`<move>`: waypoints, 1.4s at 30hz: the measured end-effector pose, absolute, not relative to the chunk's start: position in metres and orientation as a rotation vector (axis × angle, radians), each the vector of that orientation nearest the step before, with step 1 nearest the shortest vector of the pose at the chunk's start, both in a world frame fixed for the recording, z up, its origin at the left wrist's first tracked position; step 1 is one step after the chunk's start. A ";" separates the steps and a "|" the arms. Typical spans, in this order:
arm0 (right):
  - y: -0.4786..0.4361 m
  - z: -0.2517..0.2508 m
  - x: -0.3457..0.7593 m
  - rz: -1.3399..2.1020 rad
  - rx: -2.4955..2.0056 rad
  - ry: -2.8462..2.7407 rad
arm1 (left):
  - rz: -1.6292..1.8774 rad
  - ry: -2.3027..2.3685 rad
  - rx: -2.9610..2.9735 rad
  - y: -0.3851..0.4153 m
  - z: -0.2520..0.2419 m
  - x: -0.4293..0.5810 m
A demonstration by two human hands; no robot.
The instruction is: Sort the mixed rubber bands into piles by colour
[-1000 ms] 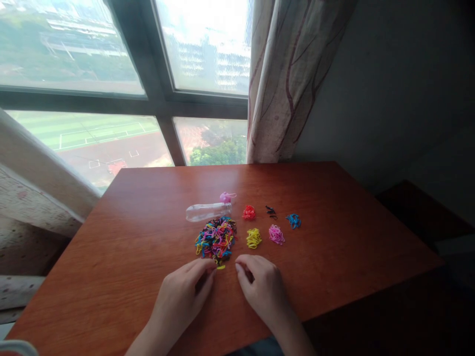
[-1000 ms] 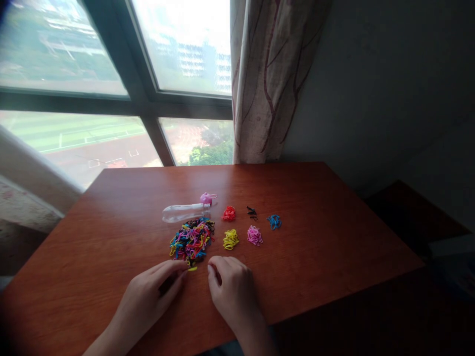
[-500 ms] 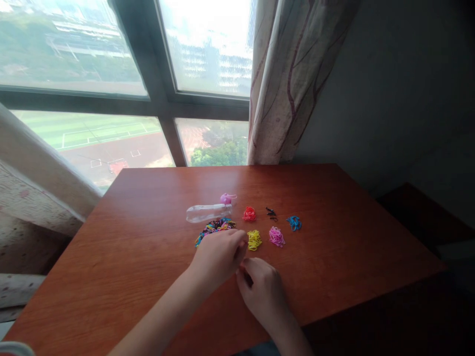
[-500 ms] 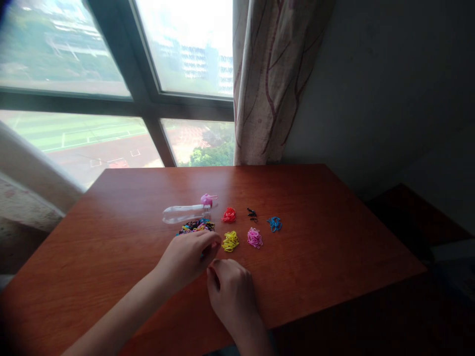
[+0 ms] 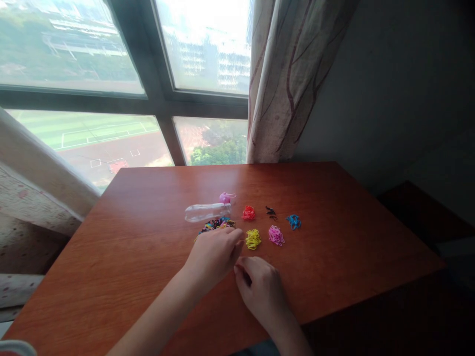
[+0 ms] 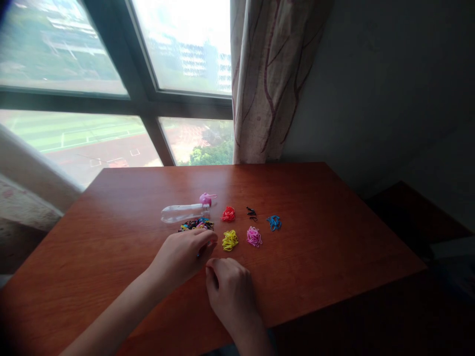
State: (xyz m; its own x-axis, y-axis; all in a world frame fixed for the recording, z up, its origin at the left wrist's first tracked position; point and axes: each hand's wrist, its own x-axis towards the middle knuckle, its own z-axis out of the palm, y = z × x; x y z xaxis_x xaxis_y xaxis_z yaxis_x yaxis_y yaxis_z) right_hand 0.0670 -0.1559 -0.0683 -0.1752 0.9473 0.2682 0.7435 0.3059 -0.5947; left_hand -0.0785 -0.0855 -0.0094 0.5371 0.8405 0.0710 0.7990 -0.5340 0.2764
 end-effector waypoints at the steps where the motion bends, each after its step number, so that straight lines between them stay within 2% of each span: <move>1: -0.156 -0.067 0.067 0.451 -1.500 -1.988 | 0.315 1.398 2.549 -0.090 -0.010 -0.085; 15: -0.149 -0.064 0.051 0.455 -1.600 -2.005 | 0.911 1.385 2.154 -0.153 -0.054 -0.143; 27: -0.156 -0.063 0.052 0.466 -1.501 -1.980 | 0.795 1.384 2.156 -0.154 -0.058 -0.143; 34: -0.161 -0.068 0.075 0.599 -1.483 -1.726 | 0.782 1.391 2.189 -0.154 -0.058 -0.143; 42: -0.139 -0.069 0.169 0.291 -1.817 -1.463 | 0.786 1.404 2.245 -0.154 -0.054 -0.141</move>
